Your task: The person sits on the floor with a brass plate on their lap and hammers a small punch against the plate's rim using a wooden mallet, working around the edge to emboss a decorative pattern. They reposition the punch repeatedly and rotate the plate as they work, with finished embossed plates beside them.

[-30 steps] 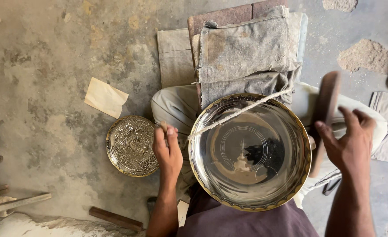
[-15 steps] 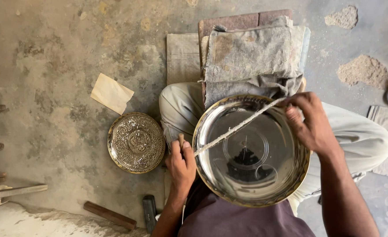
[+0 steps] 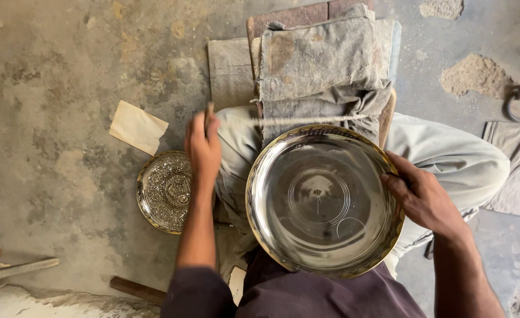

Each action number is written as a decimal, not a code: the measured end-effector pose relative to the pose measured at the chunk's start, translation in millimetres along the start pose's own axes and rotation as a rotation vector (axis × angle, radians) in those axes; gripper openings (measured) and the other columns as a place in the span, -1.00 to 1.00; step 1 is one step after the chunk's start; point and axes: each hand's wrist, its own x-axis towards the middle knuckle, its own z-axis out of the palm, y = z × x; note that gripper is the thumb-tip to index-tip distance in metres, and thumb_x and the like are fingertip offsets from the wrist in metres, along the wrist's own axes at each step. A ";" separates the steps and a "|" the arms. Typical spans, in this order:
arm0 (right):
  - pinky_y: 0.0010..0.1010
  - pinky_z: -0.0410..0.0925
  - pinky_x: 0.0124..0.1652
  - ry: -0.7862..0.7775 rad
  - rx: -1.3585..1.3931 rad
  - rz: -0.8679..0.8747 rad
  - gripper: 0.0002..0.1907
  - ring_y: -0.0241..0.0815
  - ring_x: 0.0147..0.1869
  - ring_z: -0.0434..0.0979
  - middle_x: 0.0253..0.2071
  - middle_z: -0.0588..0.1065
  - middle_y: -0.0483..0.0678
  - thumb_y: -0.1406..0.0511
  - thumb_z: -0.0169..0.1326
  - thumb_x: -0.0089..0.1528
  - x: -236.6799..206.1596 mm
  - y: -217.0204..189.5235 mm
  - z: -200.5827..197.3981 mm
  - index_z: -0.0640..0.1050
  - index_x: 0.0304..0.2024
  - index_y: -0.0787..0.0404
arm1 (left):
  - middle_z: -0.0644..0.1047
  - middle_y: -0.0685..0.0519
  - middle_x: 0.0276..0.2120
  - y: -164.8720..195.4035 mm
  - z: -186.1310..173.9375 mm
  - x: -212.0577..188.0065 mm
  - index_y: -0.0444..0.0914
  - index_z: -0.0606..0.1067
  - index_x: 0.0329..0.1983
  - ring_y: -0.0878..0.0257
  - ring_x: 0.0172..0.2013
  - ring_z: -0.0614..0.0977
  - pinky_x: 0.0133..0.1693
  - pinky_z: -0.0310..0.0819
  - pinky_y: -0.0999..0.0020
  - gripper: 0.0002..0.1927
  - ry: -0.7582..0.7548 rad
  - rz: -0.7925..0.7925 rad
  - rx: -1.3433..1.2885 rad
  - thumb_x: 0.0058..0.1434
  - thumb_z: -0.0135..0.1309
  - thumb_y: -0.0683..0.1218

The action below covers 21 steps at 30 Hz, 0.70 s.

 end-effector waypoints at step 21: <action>-0.30 0.35 0.12 0.538 0.518 0.399 -0.40 -0.10 0.11 0.56 0.09 0.57 0.10 0.36 -0.01 0.22 -204.9 45.4 -14.7 0.46 0.34 0.31 | 0.47 0.14 -0.35 59.1 9.9 -161.1 -0.16 0.52 -0.06 0.27 -0.38 0.50 -0.31 0.36 0.26 -0.59 -0.651 0.430 0.199 0.21 0.33 0.15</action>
